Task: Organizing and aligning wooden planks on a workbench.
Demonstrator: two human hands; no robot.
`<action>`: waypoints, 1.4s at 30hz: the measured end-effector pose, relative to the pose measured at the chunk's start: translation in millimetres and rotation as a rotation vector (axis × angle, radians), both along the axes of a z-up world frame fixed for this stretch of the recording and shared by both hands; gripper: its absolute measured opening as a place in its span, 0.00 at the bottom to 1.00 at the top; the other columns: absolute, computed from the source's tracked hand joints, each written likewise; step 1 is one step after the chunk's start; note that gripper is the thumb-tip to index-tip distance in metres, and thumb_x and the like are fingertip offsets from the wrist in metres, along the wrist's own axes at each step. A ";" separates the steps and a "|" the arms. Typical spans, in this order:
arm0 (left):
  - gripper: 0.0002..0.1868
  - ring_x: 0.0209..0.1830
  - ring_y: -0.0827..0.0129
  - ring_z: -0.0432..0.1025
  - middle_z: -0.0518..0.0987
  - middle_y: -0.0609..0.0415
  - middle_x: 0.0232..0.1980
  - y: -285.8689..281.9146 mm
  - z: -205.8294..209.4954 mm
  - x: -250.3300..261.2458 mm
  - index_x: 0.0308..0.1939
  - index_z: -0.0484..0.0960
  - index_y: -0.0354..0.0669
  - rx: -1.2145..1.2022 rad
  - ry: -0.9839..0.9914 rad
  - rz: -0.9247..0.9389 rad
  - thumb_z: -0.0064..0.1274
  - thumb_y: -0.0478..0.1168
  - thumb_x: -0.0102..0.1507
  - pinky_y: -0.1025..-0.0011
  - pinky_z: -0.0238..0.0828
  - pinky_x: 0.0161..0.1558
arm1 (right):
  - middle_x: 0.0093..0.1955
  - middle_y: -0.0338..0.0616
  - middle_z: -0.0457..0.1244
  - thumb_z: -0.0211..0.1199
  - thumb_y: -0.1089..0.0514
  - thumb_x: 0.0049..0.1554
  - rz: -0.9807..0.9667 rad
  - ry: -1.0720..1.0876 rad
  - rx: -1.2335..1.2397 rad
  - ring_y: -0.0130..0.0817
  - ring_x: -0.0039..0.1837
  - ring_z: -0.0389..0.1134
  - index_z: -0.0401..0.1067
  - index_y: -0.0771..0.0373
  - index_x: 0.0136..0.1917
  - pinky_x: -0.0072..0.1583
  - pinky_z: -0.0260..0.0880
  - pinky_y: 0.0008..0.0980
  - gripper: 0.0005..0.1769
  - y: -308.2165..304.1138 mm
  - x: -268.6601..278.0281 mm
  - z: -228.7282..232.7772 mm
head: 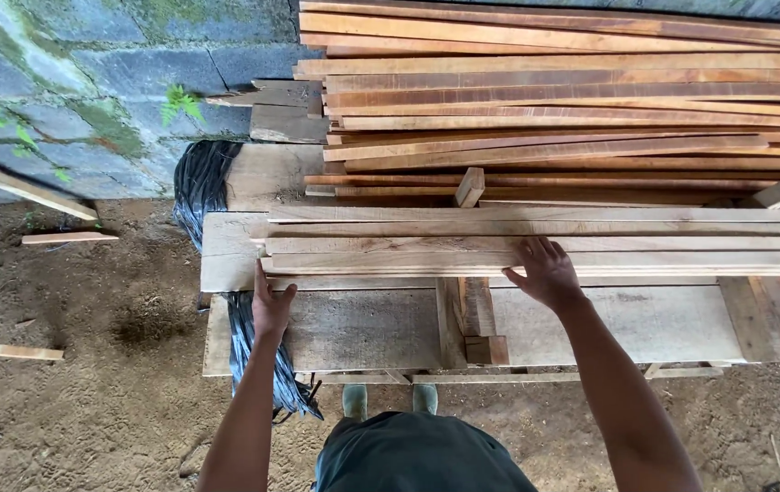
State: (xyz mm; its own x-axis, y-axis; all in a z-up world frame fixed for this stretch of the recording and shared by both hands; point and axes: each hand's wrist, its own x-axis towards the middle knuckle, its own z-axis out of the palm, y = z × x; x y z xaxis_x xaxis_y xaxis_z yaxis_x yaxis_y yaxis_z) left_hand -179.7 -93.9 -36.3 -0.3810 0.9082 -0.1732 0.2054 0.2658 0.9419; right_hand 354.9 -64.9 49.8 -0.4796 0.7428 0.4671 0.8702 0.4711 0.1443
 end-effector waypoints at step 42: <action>0.22 0.44 0.62 0.80 0.82 0.41 0.43 34.6 -61.4 -41.6 0.51 0.84 0.36 0.008 -0.316 0.263 0.62 0.54 0.68 0.72 0.81 0.52 | 0.47 0.35 0.65 0.75 0.47 0.42 -0.118 0.158 -0.546 0.38 0.56 0.67 0.76 0.48 0.50 0.59 0.69 0.39 0.21 13.9 2.7 28.2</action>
